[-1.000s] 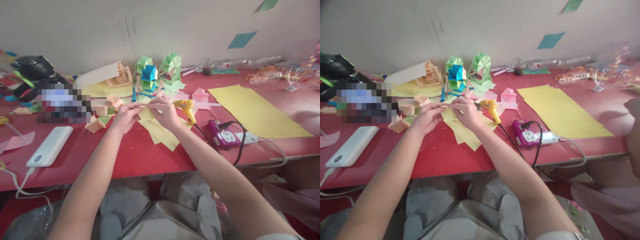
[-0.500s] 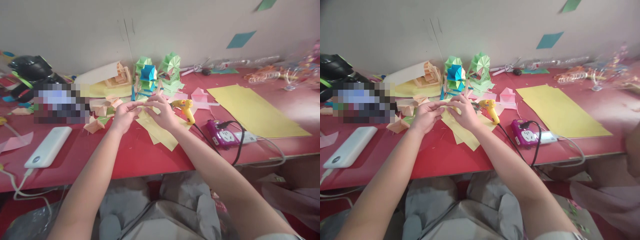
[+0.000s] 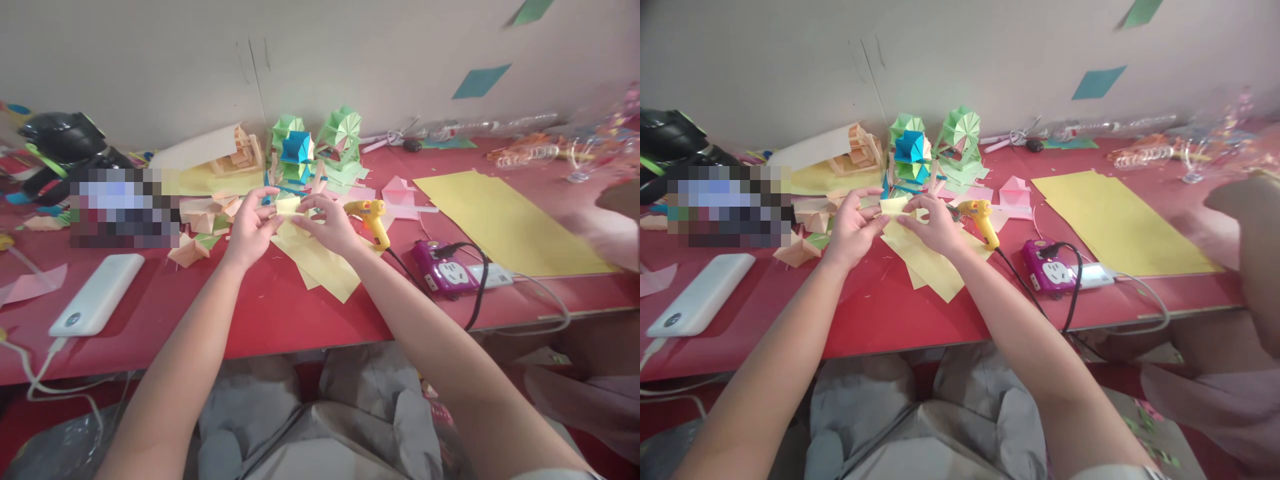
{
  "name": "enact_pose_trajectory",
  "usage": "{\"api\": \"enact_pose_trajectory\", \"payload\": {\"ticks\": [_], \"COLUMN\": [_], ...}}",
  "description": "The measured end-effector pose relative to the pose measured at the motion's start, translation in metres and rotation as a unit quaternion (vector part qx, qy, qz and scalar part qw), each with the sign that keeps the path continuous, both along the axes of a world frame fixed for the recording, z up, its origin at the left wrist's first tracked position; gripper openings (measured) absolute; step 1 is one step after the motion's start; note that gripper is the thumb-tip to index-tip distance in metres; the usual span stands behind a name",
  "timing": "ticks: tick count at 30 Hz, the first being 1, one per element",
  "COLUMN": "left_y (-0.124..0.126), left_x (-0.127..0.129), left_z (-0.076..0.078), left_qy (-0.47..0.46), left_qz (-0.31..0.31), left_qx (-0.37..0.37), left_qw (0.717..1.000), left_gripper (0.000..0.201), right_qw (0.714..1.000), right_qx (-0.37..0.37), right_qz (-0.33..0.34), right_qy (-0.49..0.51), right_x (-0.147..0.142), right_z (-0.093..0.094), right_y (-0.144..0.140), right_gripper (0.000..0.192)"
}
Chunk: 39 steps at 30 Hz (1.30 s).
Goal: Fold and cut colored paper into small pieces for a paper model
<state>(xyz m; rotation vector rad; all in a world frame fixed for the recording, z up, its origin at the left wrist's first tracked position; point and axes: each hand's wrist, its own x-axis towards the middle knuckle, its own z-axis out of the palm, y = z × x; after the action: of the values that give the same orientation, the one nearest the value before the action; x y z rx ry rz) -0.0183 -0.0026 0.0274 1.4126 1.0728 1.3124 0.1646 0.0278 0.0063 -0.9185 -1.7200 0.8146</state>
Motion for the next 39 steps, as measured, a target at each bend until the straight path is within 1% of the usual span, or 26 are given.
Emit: {"api": "enact_pose_trajectory", "payload": {"ticks": [3,6,8,12,16,18,20,22,25,31,35,39], "left_y": [0.0005,0.0015,0.0017,0.0007,-0.0004,-0.0002,0.0005,0.0013,0.0022,0.0015,0.0009,0.0029], "left_x": [-0.0001,-0.0005,-0.0005,0.0002,0.0009,0.0002,-0.0013,-0.0033,-0.0058,-0.0050,-0.0046,-0.0054], "left_z": [-0.0004,-0.0019,-0.0024,-0.0010,0.0008,0.0001,-0.0018,-0.0041,-0.0058,-0.0001,0.0013,-0.0031], "left_qy": [0.018,0.027,0.026,0.035,0.032,0.041,0.076,0.132,0.195,0.160,0.176,0.200], "left_qz": [-0.002,-0.003,-0.003,-0.002,0.015,0.023,0.019,0.013,0.015,0.016,0.033,0.044], "left_qx": [0.006,0.012,0.011,0.012,0.027,0.047,0.071,0.091,0.102,0.086,0.098,0.126], "left_qw": [1.000,1.000,1.000,0.999,0.999,0.998,0.994,0.987,0.975,0.983,0.979,0.971], "left_gripper": [0.067,0.061,0.057,0.048,0.055,0.054,0.044,0.031,0.024,0.022,0.021,0.022], "right_qw": [0.999,0.997,0.996,0.996,0.995,0.994,0.994,0.994,0.995,0.996,0.996,0.998], "right_qx": [-0.030,-0.062,-0.069,-0.062,-0.060,-0.063,-0.066,-0.060,-0.039,-0.037,-0.047,-0.029], "right_qz": [0.022,0.036,0.039,0.046,0.060,0.063,0.065,0.071,0.078,0.080,0.070,0.050], "right_qy": [0.007,0.022,0.032,0.050,0.061,0.063,0.061,0.057,0.049,0.024,0.017,0.001], "right_x": [0.0005,0.0006,0.0004,0.0007,0.0020,0.0026,0.0031,0.0036,0.0043,0.0044,0.0021,-0.0007], "right_z": [0.0006,0.0014,0.0019,0.0026,0.0032,0.0034,0.0036,0.0039,0.0047,0.0062,0.0057,0.0042], "right_y": [0.0007,0.0004,0.0000,-0.0001,0.0003,0.0005,0.0007,0.0009,0.0009,-0.0009,-0.0027,-0.0040], "right_gripper": [0.036,0.040,0.041,0.043,0.046,0.047,0.047,0.046,0.045,0.041,0.041,0.040]}}
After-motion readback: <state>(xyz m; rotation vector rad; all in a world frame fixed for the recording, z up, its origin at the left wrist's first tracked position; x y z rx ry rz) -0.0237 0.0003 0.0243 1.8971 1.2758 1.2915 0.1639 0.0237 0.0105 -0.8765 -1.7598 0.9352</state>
